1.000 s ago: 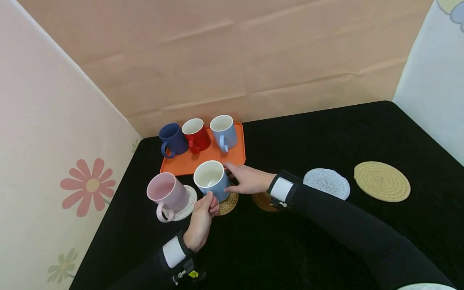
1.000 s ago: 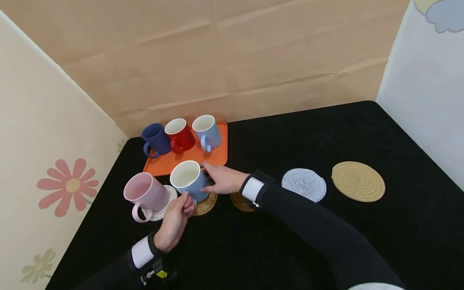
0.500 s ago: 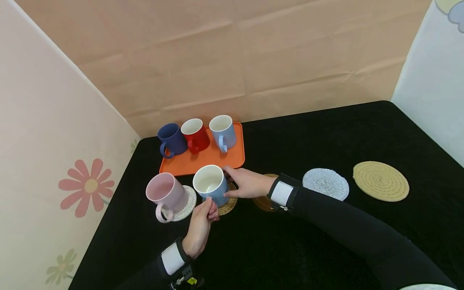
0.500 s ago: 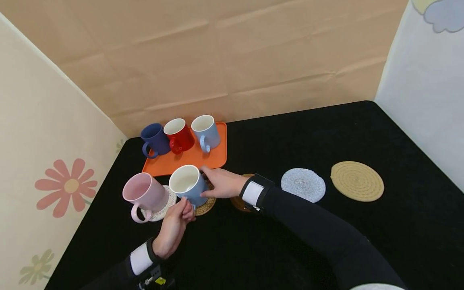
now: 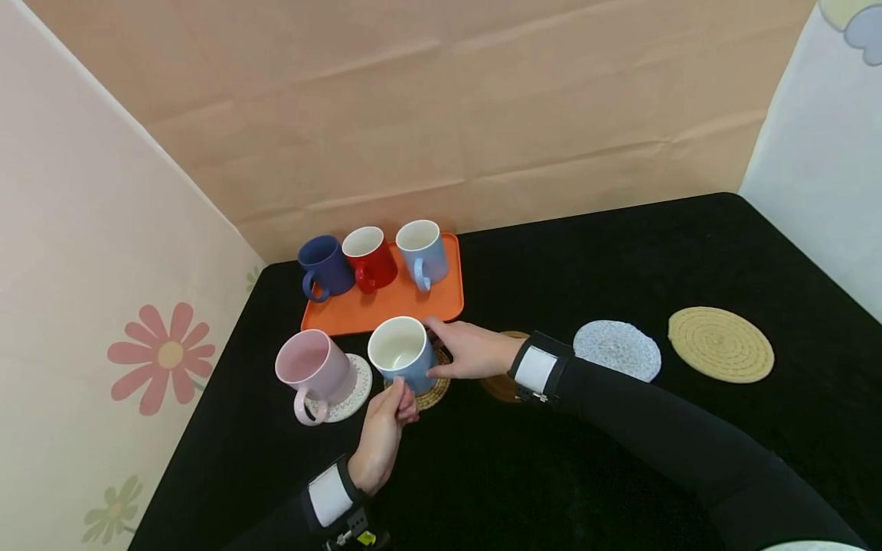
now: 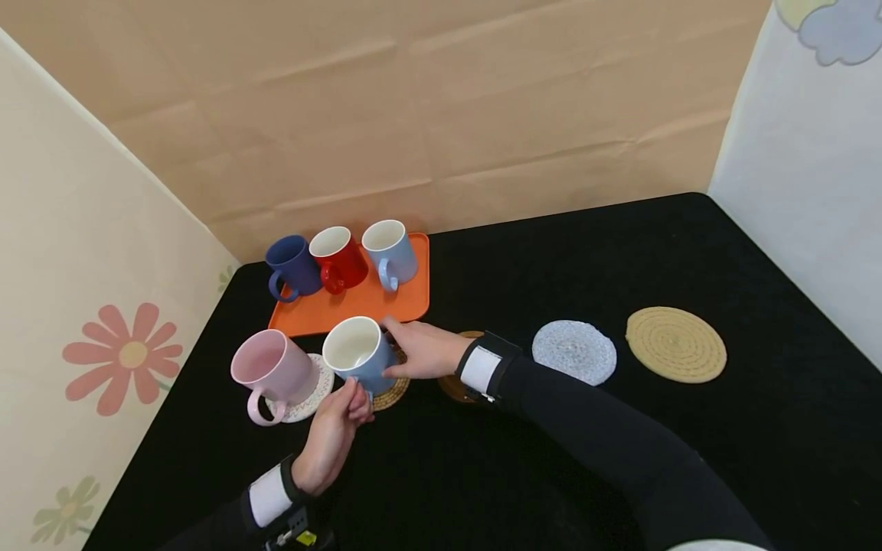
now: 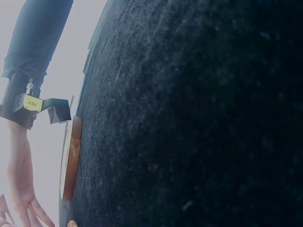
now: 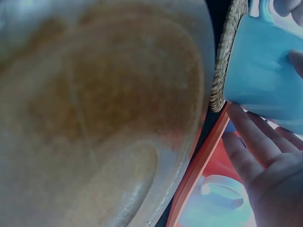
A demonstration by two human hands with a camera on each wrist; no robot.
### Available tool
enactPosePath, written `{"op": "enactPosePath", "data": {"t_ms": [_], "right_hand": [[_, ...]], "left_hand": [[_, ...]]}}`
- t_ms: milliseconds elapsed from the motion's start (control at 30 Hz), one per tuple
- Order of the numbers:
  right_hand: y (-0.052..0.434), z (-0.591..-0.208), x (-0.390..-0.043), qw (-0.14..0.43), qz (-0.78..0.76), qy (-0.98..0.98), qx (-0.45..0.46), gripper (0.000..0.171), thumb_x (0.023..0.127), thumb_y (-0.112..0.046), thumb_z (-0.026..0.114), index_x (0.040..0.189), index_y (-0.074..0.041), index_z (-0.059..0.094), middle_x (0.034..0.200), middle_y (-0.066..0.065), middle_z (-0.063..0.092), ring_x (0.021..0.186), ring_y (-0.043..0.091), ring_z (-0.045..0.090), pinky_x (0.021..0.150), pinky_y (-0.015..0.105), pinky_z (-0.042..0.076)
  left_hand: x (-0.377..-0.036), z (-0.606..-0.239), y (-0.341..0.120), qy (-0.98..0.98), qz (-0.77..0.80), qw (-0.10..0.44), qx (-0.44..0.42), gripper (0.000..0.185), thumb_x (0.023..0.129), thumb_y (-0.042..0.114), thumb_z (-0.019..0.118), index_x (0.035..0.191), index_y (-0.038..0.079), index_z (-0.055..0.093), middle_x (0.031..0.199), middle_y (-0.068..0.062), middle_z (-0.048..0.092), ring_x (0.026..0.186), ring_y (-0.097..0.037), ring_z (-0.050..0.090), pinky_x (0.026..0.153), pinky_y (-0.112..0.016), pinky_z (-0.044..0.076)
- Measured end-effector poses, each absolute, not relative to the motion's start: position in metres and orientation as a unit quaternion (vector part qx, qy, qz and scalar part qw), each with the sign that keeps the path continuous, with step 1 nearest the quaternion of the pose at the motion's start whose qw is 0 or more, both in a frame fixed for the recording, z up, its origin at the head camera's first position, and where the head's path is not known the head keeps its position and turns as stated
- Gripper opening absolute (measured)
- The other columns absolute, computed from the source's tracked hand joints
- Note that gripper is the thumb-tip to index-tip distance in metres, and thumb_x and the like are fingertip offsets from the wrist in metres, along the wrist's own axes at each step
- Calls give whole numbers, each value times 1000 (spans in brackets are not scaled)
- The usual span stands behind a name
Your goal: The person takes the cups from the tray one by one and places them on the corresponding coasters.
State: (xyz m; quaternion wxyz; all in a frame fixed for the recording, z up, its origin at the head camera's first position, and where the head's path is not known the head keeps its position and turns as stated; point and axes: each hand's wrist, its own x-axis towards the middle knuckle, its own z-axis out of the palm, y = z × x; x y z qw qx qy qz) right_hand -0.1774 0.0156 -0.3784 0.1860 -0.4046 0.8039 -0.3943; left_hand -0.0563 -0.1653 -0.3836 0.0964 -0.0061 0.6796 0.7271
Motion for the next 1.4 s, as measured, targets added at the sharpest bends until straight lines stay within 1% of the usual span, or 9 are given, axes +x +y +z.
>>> {"op": "enactPosePath", "data": {"t_ms": [433, 967, 1300, 1400], "right_hand": [[15, -381, -177, 190, -395, 803, -403, 70, 86, -21, 74, 141, -12, 32, 135, 7, 53, 121, 17, 53, 98, 30, 44], [17, -377, -175, 183, -394, 808, -398, 70, 87, -23, 75, 141, -11, 33, 132, 9, 55, 119, 21, 56, 96, 35, 47], [17, -378, -175, 180, -393, 808, -401, 69, 87, -22, 74, 141, -10, 33, 133, 9, 55, 119, 21, 55, 97, 35, 46], [18, -378, -175, 183, -391, 810, -396, 69, 87, -22, 75, 141, -11, 33, 133, 9, 55, 120, 19, 55, 97, 33, 45]], "left_hand": [[-56, -385, -166, 693, 715, 89, 6, 39, 108, 22, 25, 73, 8, 36, 68, -4, 30, 66, -22, 32, 73, -32, 34], [-56, -385, -164, 693, 716, 81, -1, 39, 108, 21, 26, 73, 8, 36, 68, -3, 30, 66, -21, 32, 73, -32, 34], [-55, -384, -163, 694, 716, 78, -5, 37, 108, 21, 25, 75, 8, 37, 70, -3, 31, 67, -19, 33, 74, -32, 34], [-55, -384, -163, 695, 715, 80, -6, 37, 108, 22, 26, 76, 8, 38, 70, -3, 31, 68, -18, 34, 75, -33, 35]]}}
